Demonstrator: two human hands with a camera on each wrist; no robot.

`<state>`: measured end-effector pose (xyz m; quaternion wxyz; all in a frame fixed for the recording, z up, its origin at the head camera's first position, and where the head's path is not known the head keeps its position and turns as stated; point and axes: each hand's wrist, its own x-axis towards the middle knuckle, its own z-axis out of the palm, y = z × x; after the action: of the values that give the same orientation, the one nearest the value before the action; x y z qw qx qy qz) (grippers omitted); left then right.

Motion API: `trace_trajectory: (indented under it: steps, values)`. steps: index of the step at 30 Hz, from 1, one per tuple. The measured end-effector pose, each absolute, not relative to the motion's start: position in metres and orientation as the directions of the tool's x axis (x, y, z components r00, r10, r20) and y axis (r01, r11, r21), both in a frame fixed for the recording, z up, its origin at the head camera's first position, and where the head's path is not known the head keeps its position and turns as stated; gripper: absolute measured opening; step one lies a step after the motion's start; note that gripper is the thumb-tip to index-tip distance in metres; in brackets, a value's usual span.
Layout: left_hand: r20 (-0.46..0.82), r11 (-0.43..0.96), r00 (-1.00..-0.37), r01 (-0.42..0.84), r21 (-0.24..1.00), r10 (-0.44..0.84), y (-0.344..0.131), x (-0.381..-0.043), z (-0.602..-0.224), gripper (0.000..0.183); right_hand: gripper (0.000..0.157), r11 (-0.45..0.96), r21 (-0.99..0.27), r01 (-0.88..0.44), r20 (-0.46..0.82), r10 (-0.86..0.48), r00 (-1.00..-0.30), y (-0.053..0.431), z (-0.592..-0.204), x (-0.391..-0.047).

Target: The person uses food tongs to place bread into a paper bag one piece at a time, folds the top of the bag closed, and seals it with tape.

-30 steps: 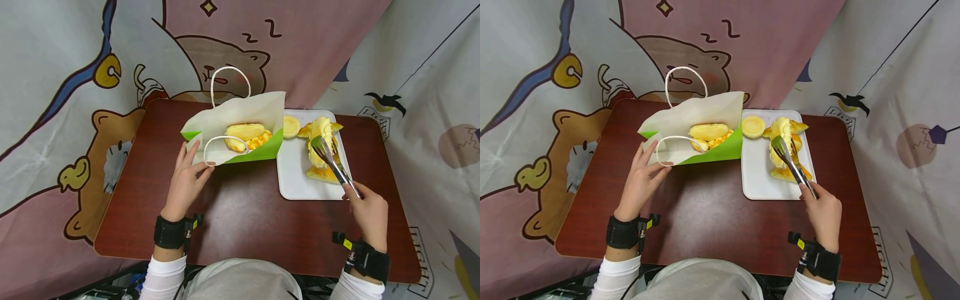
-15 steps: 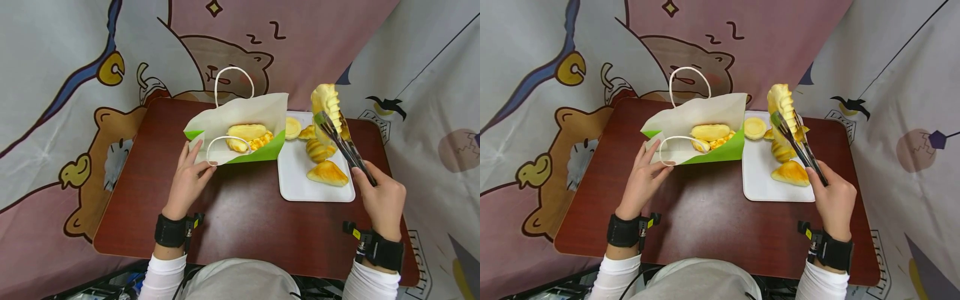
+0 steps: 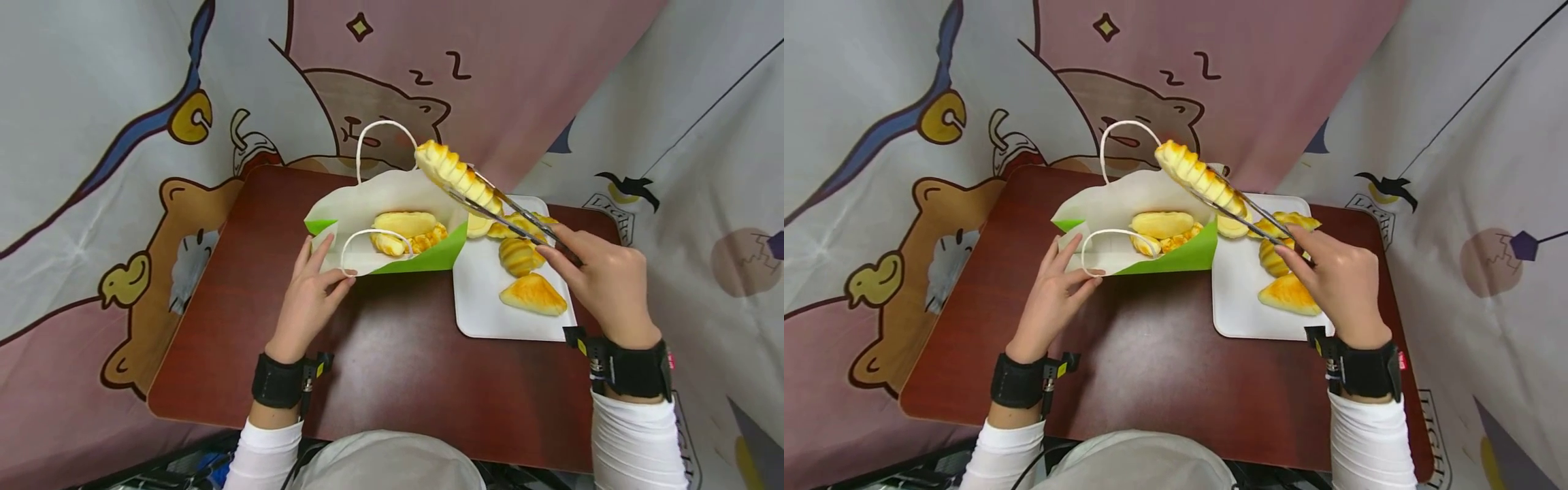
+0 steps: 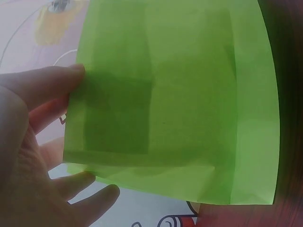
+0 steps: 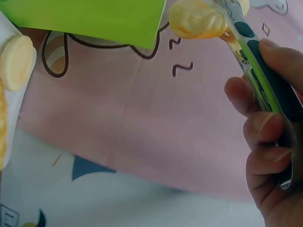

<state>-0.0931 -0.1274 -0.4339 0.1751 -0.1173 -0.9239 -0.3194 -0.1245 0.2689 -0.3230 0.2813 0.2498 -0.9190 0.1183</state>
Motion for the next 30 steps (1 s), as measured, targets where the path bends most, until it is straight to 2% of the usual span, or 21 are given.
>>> trace_trajectory:
  steps: [5,11,13,18,20,26,30]
  values:
    - [0.388,0.764,-0.915,0.326,0.556,0.108,-0.128,-0.089,-0.436,0.015,0.046,0.794,-0.027,-0.607,0.538,-0.500,-0.679,0.255,-0.317,-0.135]
    - [0.402,0.765,-0.909,0.335,0.550,0.109,-0.129,-0.088,-0.437,0.015,0.066,0.746,0.023,-0.666,0.492,-0.588,-0.642,0.238,-0.311,-0.148]
    - [0.409,0.766,-0.906,0.339,0.547,0.109,-0.130,-0.089,-0.437,0.015,0.064,0.734,0.043,-0.677,0.482,-0.609,-0.630,0.232,-0.309,-0.151]
    - [0.420,0.764,-0.901,0.344,0.545,0.106,-0.130,-0.092,-0.435,0.015,0.043,0.699,0.060,-0.712,0.449,-0.656,-0.607,0.222,-0.306,-0.157]
    - [0.422,0.765,-0.900,0.345,0.544,0.106,-0.130,-0.092,-0.435,0.014,0.039,0.688,0.062,-0.723,0.428,-0.673,-0.604,0.219,-0.307,-0.159]
    - [0.432,0.767,-0.895,0.352,0.537,0.109,-0.130,-0.093,-0.437,0.013,0.036,0.671,0.080,-0.737,0.396,-0.700,-0.594,0.212,-0.312,-0.165]
    - [0.438,0.764,-0.892,0.358,0.537,0.110,-0.129,-0.092,-0.437,0.013,0.039,0.683,0.077,-0.726,0.361,-0.698,-0.618,0.211,-0.316,-0.168]
